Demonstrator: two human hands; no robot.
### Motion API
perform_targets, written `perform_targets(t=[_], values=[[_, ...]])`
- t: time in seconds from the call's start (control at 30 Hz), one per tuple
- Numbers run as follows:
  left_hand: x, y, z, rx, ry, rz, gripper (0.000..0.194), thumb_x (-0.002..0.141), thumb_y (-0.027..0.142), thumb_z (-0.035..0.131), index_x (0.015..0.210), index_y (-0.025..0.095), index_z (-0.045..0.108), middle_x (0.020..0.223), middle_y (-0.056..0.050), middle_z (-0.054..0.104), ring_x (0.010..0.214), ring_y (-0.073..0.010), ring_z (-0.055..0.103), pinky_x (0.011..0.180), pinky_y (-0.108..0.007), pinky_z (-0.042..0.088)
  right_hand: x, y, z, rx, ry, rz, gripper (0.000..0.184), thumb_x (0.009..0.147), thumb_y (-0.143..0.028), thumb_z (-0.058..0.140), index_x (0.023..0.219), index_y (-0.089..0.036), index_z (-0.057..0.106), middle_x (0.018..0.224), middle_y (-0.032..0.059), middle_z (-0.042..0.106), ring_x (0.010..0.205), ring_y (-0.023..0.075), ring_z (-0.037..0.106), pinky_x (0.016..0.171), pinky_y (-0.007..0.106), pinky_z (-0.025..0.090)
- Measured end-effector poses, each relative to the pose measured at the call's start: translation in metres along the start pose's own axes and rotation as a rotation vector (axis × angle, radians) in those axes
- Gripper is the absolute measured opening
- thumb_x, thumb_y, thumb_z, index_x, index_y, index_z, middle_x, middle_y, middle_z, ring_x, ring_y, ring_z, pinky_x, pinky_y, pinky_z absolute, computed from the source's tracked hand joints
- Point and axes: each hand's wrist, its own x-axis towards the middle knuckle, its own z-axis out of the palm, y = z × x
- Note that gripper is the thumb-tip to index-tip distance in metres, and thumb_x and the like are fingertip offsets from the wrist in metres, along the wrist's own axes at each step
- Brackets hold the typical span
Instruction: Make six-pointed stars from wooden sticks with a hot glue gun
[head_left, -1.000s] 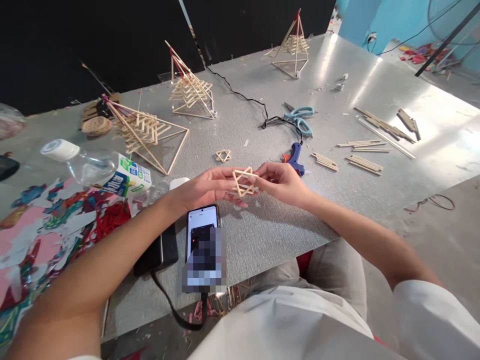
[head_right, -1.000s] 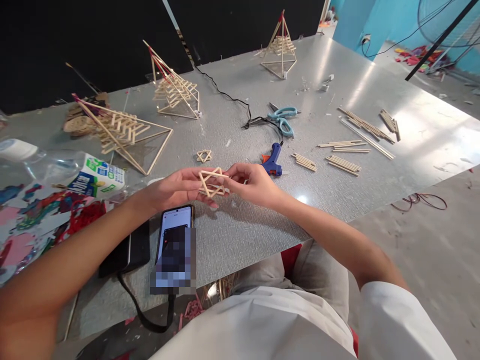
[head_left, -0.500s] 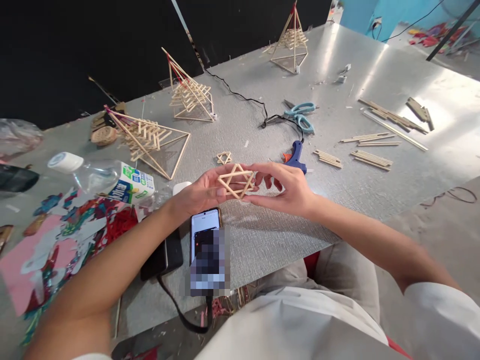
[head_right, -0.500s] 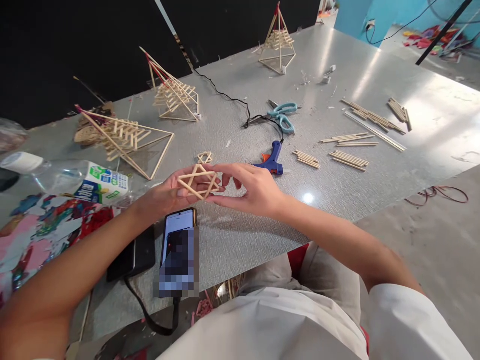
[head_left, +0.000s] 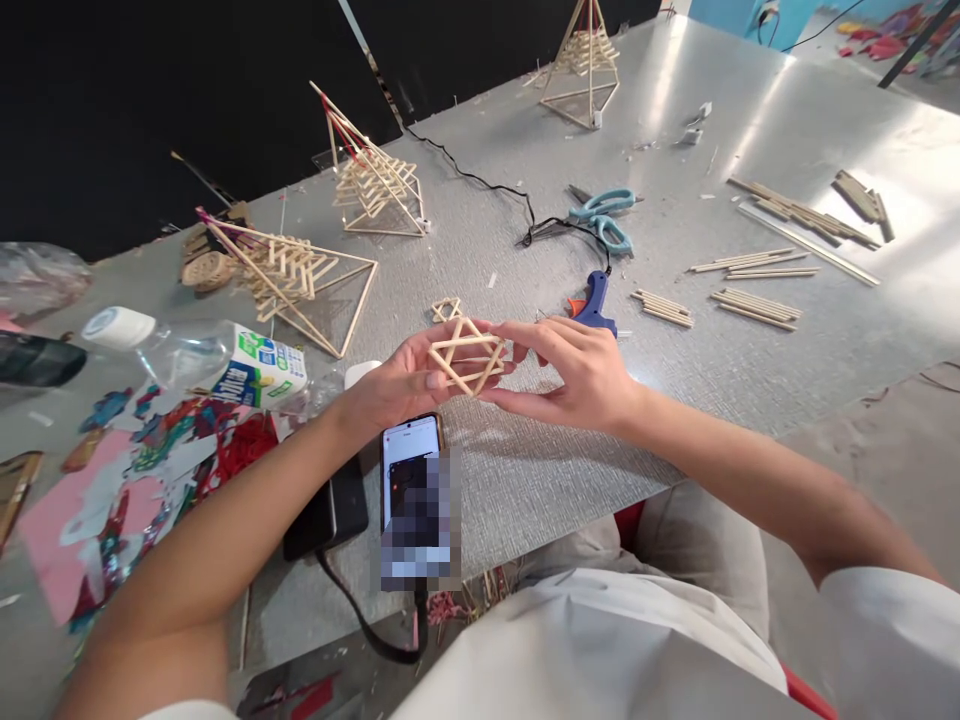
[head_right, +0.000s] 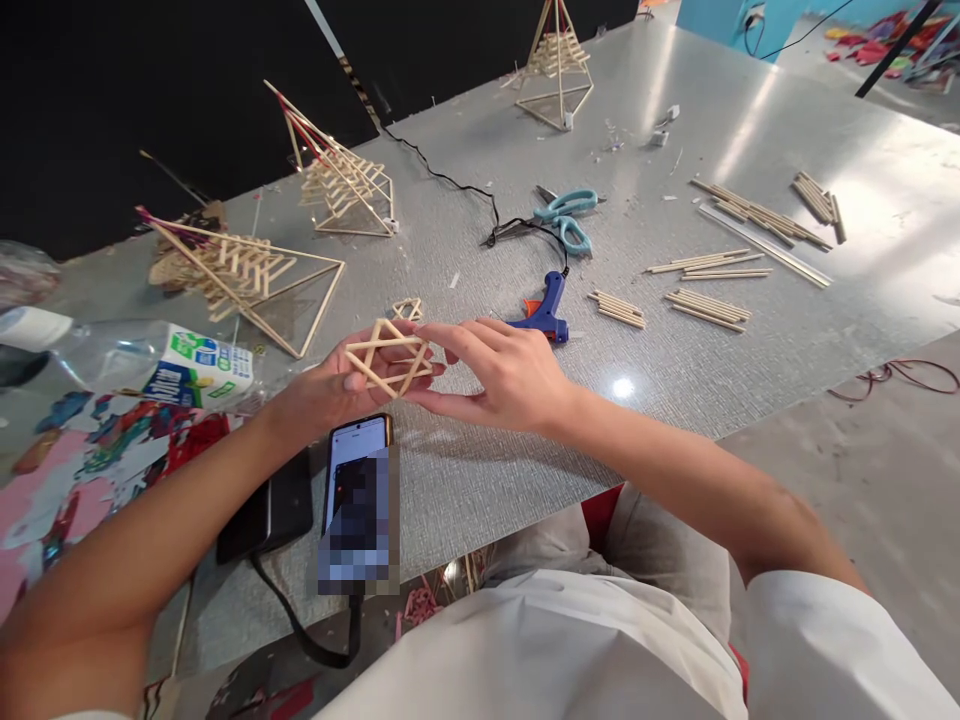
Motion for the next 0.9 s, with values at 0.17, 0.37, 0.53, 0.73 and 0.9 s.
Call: perform_targets(t=[0.17, 0.37, 0.53, 0.73, 0.9], values=[[0.0007, 0.001, -0.0001, 0.0, -0.005, 0.014, 0.066, 0.096, 0.043, 0.1, 0.15, 0.02, 0.071, 0.139, -0.016, 0.082, 0.143, -0.038, 0.075, 0.135, -0.057, 0.052, 0.0001, -0.0014, 0.0003, -0.015, -0.001, 0.01, 0.057, 0.111, -0.059, 0.073, 0.151, -0.019, 0.073, 0.098, 0.0029, 0.083, 0.085, 0.0167, 0.075, 0.079, 0.03, 0.056], [0.0, -0.0001, -0.0025, 0.032, 0.029, -0.01, 0.073, 0.094, 0.048, 0.101, 0.152, 0.019, 0.068, 0.143, -0.019, 0.08, 0.147, -0.0424, 0.072, 0.131, -0.06, 0.056, 0.0001, -0.0011, 0.001, -0.047, -0.007, 0.009, 0.058, 0.113, -0.061, 0.068, 0.152, -0.019, 0.072, 0.095, 0.0036, 0.082, 0.084, 0.0172, 0.074, 0.076, 0.03, 0.055], [0.0006, -0.0013, -0.0044, 0.025, 0.033, -0.006, 0.071, 0.092, 0.047, 0.101, 0.151, 0.019, 0.071, 0.138, -0.018, 0.082, 0.146, -0.0408, 0.073, 0.134, -0.057, 0.054, 0.0007, -0.0013, -0.0002, -0.047, -0.012, 0.014, 0.056, 0.112, -0.06, 0.07, 0.15, -0.018, 0.074, 0.095, 0.0038, 0.082, 0.084, 0.0172, 0.073, 0.076, 0.03, 0.055], [0.0024, -0.0004, -0.0032, 0.016, 0.033, -0.002, 0.071, 0.092, 0.047, 0.102, 0.148, 0.018, 0.069, 0.135, -0.017, 0.083, 0.139, -0.0381, 0.077, 0.128, -0.053, 0.059, 0.0002, 0.0001, -0.0007, -0.044, -0.044, 0.06, 0.061, 0.11, -0.066, 0.07, 0.15, -0.02, 0.074, 0.097, 0.0046, 0.082, 0.086, 0.0181, 0.073, 0.076, 0.031, 0.054], [0.0054, 0.0022, -0.0022, -0.025, 0.014, 0.012, 0.06, 0.096, 0.045, 0.098, 0.146, 0.022, 0.075, 0.136, -0.012, 0.084, 0.119, -0.0282, 0.085, 0.101, -0.032, 0.069, 0.004, 0.0017, -0.0079, 0.126, -0.032, 0.141, 0.071, 0.104, -0.071, 0.075, 0.149, -0.016, 0.072, 0.099, 0.0051, 0.081, 0.082, 0.0164, 0.069, 0.079, 0.032, 0.054]])
